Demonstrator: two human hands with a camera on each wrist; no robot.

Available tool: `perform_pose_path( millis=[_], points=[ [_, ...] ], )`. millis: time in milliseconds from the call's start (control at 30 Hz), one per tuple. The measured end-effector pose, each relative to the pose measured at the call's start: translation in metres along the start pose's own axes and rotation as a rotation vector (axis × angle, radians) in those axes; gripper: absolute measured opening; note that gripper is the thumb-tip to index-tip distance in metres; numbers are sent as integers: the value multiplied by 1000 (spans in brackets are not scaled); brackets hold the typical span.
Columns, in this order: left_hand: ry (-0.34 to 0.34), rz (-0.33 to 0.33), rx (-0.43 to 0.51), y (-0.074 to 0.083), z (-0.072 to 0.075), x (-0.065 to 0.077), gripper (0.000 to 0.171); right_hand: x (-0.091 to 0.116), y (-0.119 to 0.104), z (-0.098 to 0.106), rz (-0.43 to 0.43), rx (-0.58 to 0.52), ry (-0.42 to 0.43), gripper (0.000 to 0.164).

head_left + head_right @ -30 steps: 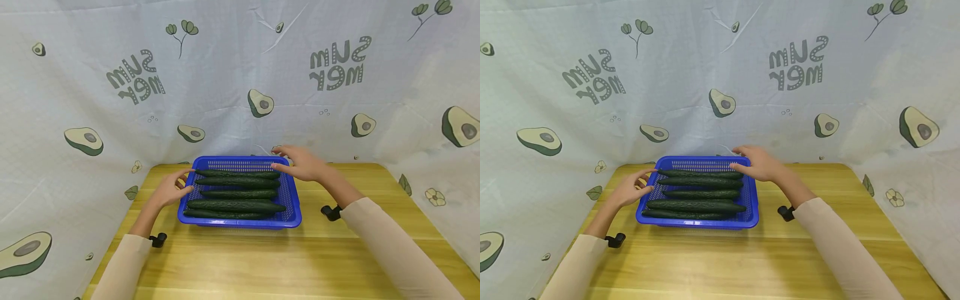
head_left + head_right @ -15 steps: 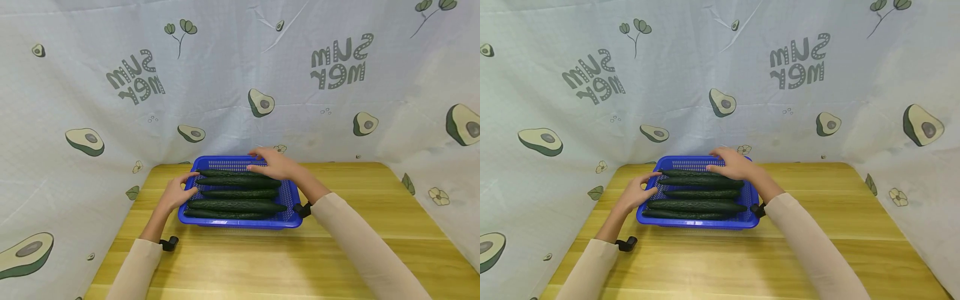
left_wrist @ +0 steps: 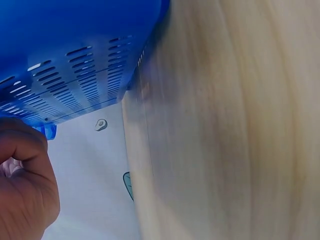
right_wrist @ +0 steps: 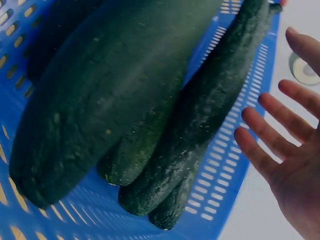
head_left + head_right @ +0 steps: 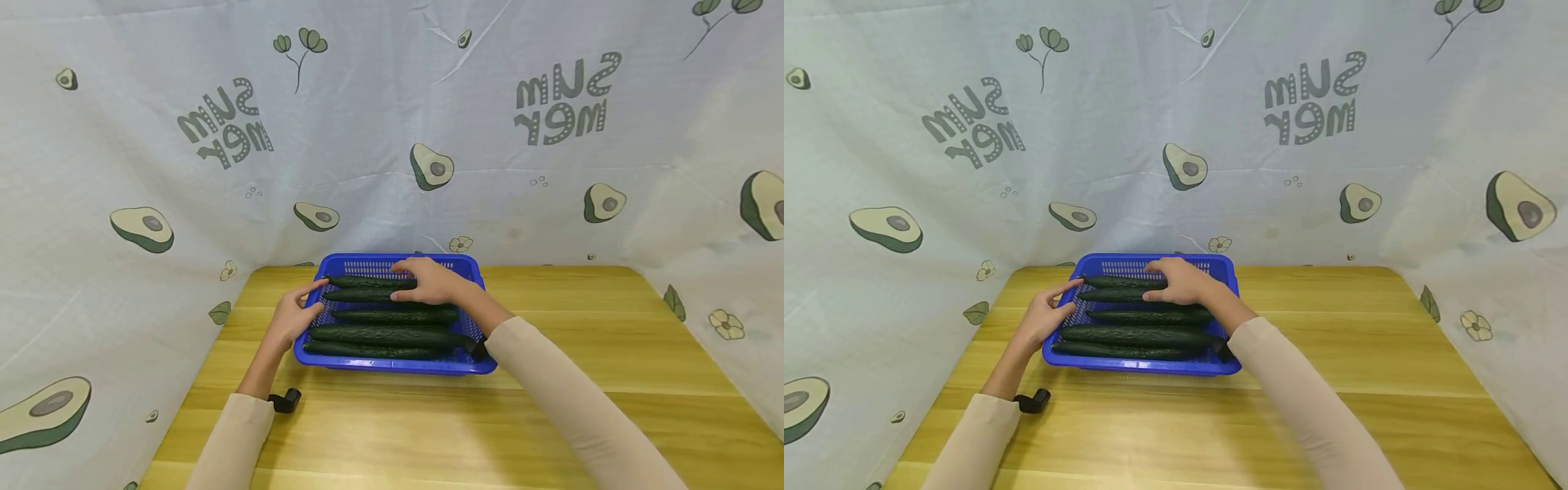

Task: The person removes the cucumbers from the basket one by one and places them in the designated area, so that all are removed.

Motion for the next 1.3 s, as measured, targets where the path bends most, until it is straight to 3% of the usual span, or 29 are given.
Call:
perform_pose_path(
  millis=[233,567,900,1300],
  points=[
    [-46,41,118,-1,-4,-1,58,-3,6,-16,-32,32,-26,63],
    [-24,86,134,-12,-2,5,60,-9,11,-37,-77,87,-77,64],
    [-9,82,113,-4,-4,2,59,-8,14,-32,-71,53,-57,47],
    [-23,101,141,-9,-5,1,59,-2,11,-16,-40,-73,22,51]
  ],
)
Point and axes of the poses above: each hand's wrist, its own x-axis away from the middle knuckle, its own z-axis out of the back of the hand, y = z × x, the point moved 7 cm from there along -x, towards the middle knuckle, and after that the axes turned 7 degrees about -x, right-handed, at the moved point
